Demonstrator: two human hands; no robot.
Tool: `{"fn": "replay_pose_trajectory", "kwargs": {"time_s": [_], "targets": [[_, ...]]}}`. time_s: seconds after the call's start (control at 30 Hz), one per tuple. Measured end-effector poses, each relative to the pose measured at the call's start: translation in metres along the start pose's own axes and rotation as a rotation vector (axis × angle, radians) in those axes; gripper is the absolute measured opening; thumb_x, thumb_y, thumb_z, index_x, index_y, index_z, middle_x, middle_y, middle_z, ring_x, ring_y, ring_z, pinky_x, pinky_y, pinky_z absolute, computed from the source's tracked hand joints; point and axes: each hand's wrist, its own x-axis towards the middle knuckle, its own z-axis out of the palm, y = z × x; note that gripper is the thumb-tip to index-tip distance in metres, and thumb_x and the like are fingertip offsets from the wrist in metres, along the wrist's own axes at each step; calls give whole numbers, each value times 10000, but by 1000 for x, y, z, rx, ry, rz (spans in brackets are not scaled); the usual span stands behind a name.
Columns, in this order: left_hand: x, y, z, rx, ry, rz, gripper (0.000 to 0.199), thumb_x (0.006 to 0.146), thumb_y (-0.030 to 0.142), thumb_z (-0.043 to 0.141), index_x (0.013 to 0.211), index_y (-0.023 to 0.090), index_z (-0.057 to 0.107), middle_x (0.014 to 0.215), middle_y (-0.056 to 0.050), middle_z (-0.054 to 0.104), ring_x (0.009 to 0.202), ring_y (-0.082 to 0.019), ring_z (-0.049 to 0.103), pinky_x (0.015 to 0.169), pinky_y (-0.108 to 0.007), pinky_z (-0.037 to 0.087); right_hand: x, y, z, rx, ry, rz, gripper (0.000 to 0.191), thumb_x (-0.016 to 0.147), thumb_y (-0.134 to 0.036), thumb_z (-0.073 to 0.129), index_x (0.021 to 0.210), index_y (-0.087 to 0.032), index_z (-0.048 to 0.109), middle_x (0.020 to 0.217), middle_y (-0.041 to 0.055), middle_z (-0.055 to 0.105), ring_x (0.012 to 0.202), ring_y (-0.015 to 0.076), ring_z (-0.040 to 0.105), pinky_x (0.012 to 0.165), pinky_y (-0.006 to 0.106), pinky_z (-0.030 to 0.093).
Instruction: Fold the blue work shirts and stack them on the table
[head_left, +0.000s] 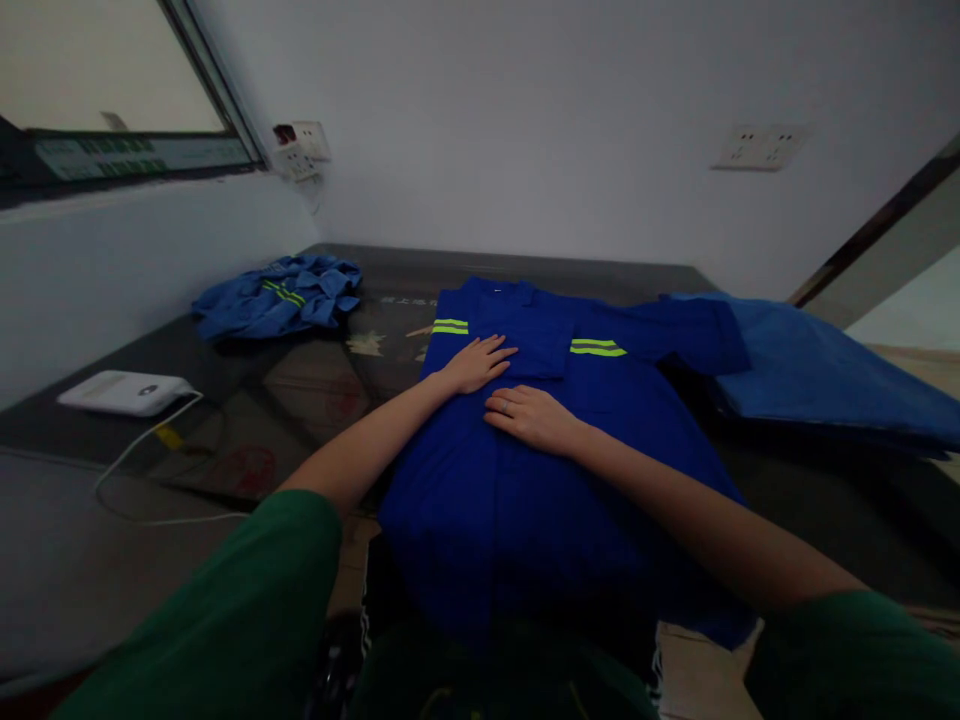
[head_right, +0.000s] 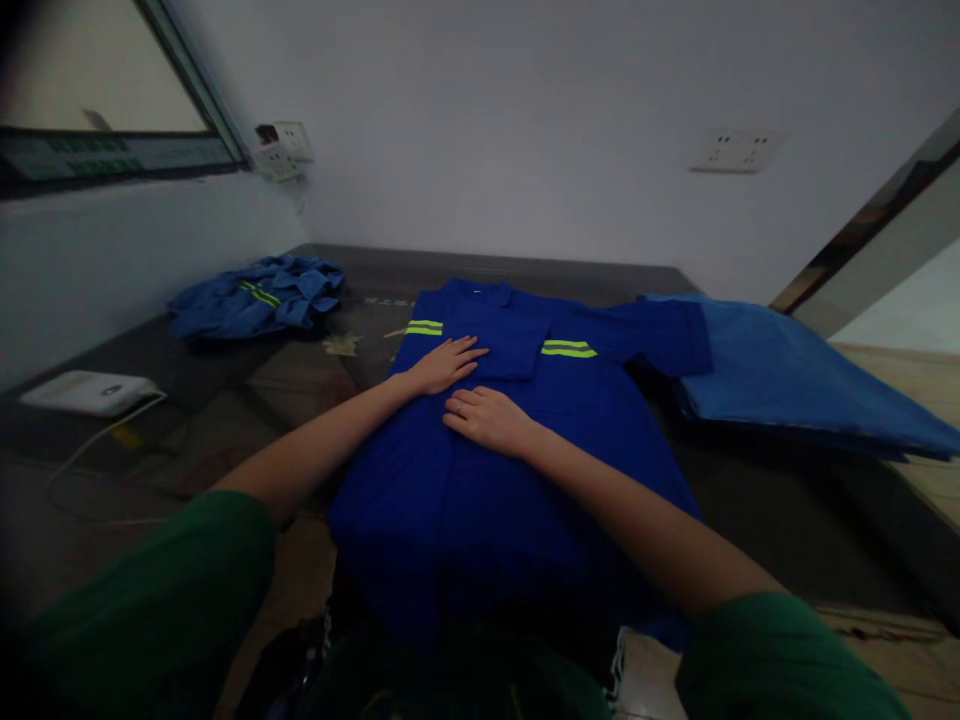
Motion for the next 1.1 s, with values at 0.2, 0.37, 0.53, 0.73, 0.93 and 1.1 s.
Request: {"fn": "replay_pose_trajectory", "kwargs": {"time_s": [0.2, 0.37, 0.53, 0.73, 0.93, 1.1], "targets": [[-14, 31, -8, -35, 148, -359, 499, 991, 334, 311, 1415, 92, 418, 1497, -174, 379, 1414, -270, 296, 1145, -433, 259, 6, -24, -8, -43, 117, -190, 261, 973, -136, 412, 1077, -184, 646, 1120, 80, 689, 987, 162, 635, 865, 329, 474], [-19, 43, 4, -89, 24, -464, 593, 981, 429, 301, 1502, 147, 268, 1572, -133, 223, 1454, -271, 185, 1170, -464, 181, -4, -30, -2, -12, 127, -217, 313, 981, -125, 373, 1156, -131, 632, 1141, 103, 697, 1001, 147, 654, 903, 312, 489], [-14, 46, 6, -112, -27, -540, 662, 940, 557, 315, 1522, 260, 209, 1600, -78, 141, 1466, -280, 126, 1178, -483, 114, -21, -41, -10, 44, 109, -197, 318, 978, -120, 377, 1163, -113, 636, 1141, 124, 697, 1031, 179, 657, 823, 318, 517], [-13, 52, 4, -84, -30, -580, 687, 922, 583, 311, 1523, 265, 208, 1599, -86, 148, 1463, -305, 125, 1173, -498, 105, -10, -64, -28, 85, 176, -314, 326, 971, -131, 399, 1209, -154, 620, 1188, 84, 681, 1043, 178, 648, 857, 328, 507], [-17, 52, 4, -82, 9, -552, 672, 926, 592, 270, 1517, 273, 229, 1594, -63, 187, 1461, -291, 149, 1176, -489, 114, -11, -86, -36, 143, 231, -419, 298, 964, -148, 415, 1114, -108, 670, 1109, 88, 713, 1002, 169, 665, 926, 314, 482], [-17, 51, 4, -87, -4, -546, 692, 921, 610, 248, 1521, 269, 214, 1597, -68, 173, 1465, -284, 131, 1179, -482, 105, -11, -101, -41, 177, 138, -455, 286, 963, -167, 428, 1095, -133, 679, 1253, 77, 647, 1194, 207, 568, 991, 380, 449]]}}
